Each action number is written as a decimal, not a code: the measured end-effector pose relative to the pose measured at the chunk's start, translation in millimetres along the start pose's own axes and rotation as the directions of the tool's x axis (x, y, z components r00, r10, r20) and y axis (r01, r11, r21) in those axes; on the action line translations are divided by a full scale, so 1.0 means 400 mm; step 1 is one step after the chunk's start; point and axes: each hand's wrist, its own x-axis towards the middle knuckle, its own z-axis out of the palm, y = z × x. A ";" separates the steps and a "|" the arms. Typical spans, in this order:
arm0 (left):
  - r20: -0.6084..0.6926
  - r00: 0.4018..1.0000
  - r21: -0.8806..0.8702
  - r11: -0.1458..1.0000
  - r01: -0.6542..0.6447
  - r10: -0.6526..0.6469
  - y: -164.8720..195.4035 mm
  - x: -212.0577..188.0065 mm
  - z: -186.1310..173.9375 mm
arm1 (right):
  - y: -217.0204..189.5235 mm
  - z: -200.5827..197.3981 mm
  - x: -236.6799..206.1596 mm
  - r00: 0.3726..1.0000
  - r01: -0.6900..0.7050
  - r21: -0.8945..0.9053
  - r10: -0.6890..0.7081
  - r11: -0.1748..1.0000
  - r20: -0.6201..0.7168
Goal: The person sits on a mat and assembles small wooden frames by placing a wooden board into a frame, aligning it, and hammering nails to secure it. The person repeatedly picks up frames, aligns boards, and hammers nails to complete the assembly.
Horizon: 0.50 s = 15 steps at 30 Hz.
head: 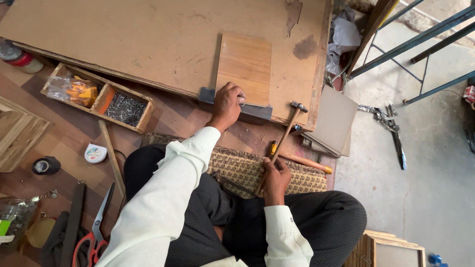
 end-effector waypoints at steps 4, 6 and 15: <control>0.029 0.997 0.028 0.998 0.064 -0.065 -0.003 0.000 0.007 | -0.005 0.004 -0.004 0.999 -0.031 0.001 0.031 1.000 0.005; 0.029 0.997 0.030 0.997 0.064 -0.065 0.003 0.002 0.004 | -0.010 0.005 -0.008 0.998 -0.055 0.026 0.054 0.998 0.010; -0.012 1.000 0.062 0.998 0.021 -0.020 0.018 -0.003 0.001 | -0.038 0.000 -0.029 0.980 -0.201 0.173 0.197 0.964 0.041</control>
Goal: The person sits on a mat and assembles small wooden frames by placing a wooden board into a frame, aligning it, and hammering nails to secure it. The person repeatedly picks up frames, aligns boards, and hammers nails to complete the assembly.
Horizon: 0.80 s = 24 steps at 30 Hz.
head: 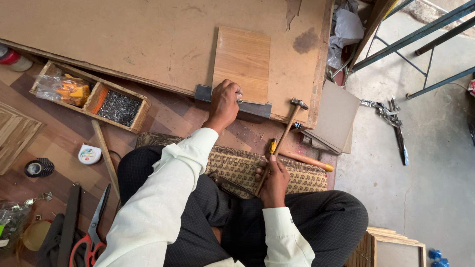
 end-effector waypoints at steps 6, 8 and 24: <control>0.000 1.000 -0.059 0.998 -0.015 0.015 -0.018 -0.001 0.008 | -0.011 0.008 -0.021 0.999 0.023 -0.088 -0.026 0.996 -0.040; 0.034 0.999 -0.079 0.997 0.025 -0.022 -0.025 0.002 0.010 | -0.010 0.015 -0.042 0.981 0.125 -0.212 -0.153 0.969 -0.121; -0.009 0.998 -0.010 0.998 0.069 -0.069 -0.026 0.006 0.023 | -0.014 0.030 -0.128 0.687 0.584 -0.795 -0.623 0.166 0.375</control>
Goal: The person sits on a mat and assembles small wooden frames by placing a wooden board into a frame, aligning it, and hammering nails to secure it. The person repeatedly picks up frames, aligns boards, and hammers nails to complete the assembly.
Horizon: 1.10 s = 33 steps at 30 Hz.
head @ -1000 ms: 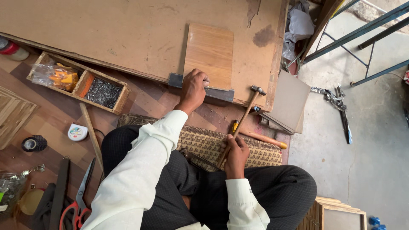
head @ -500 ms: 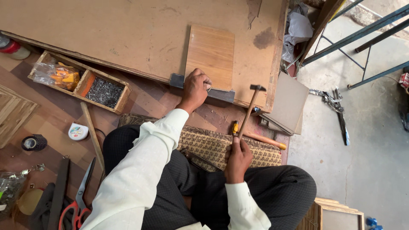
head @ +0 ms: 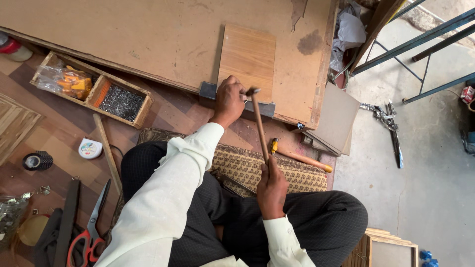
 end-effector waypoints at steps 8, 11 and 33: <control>0.005 1.000 -0.026 1.000 0.016 -0.016 -0.001 0.003 0.001 | -0.010 -0.016 0.015 0.995 -0.072 -0.078 0.077 0.994 0.063; -0.020 1.000 -0.019 1.000 -0.011 0.010 -0.008 0.008 0.002 | -0.018 -0.022 0.017 0.998 -0.070 0.034 0.070 0.997 -0.006; -0.140 0.989 -0.057 0.997 -0.061 0.053 -0.054 0.023 0.001 | 0.001 -0.014 0.009 0.951 0.244 0.073 -0.224 0.967 -0.213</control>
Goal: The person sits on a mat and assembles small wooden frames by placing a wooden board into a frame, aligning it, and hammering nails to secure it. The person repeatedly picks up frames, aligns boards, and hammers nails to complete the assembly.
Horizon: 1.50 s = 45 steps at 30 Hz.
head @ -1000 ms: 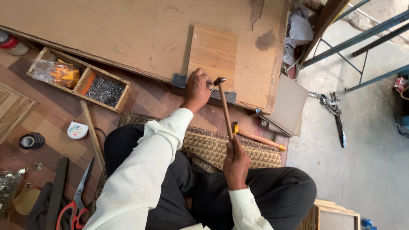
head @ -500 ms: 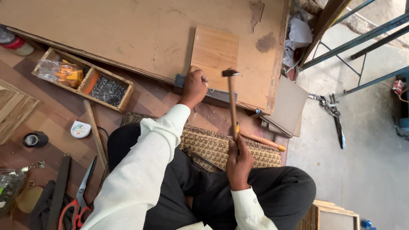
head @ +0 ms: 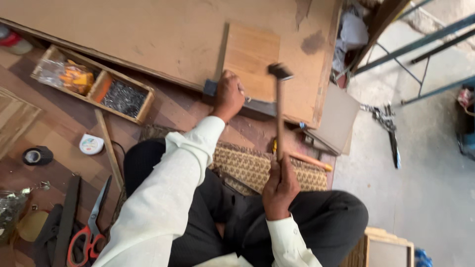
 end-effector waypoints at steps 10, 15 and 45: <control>0.010 1.000 -0.012 1.000 0.021 -0.021 -0.006 -0.007 0.010 | 0.029 0.015 -0.015 1.000 -0.011 -0.043 0.010 0.999 -0.026; 0.017 1.000 0.041 0.999 -0.004 0.003 -0.009 -0.004 0.012 | 0.037 0.024 -0.011 0.959 -0.216 -0.214 0.248 0.953 0.138; 0.277 0.809 0.031 0.836 -0.547 0.519 0.351 -0.173 -0.127 | 0.210 0.027 0.022 0.642 -0.599 0.775 0.699 0.202 0.314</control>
